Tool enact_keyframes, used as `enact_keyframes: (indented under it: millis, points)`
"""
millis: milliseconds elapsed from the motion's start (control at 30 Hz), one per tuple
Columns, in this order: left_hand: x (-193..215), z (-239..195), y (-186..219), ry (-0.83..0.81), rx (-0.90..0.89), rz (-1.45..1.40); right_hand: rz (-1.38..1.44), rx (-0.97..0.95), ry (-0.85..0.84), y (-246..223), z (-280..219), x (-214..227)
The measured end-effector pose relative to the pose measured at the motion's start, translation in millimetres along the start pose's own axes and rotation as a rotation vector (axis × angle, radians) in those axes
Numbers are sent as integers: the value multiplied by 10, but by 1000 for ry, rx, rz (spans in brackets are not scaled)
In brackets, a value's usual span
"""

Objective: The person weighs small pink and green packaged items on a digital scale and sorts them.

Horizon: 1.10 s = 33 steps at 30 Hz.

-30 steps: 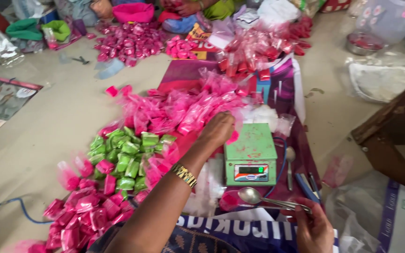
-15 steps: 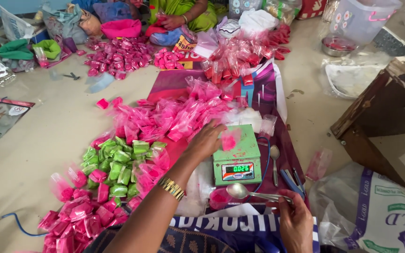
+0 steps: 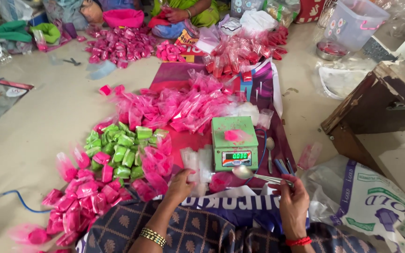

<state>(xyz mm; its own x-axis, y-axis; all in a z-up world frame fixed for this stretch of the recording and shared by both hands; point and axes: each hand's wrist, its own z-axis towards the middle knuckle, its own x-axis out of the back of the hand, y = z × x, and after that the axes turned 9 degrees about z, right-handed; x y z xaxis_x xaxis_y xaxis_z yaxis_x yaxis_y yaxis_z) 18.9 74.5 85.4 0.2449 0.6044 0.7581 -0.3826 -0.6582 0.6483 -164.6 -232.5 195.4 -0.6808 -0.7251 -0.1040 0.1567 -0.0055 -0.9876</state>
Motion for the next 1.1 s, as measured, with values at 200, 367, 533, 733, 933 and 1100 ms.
enact_keyframes:
  millis: [200, 367, 533, 733, 933, 1100]
  points:
    - [-58, -144, 76, 46, 74, -42, 45, -8, 87, 155, 119, 156]
    - [-11, -139, 167, 79, 40, -13, 61, 25, 113, 4, 123, 183]
    - [321, -10, 943, 182, -12, -137, 150, 7, 148, -293, 54, 159]
    - [264, 249, 1545, 297, -293, -27, 170, 37, 195, -403, 119, 290]
    - [3, 142, 1211, 260, -188, 13, 182, 5, 207, -586, 119, 348]
    - [-436, -124, 287, 272, 104, -27, 115, 55, 91, -284, 88, 212]
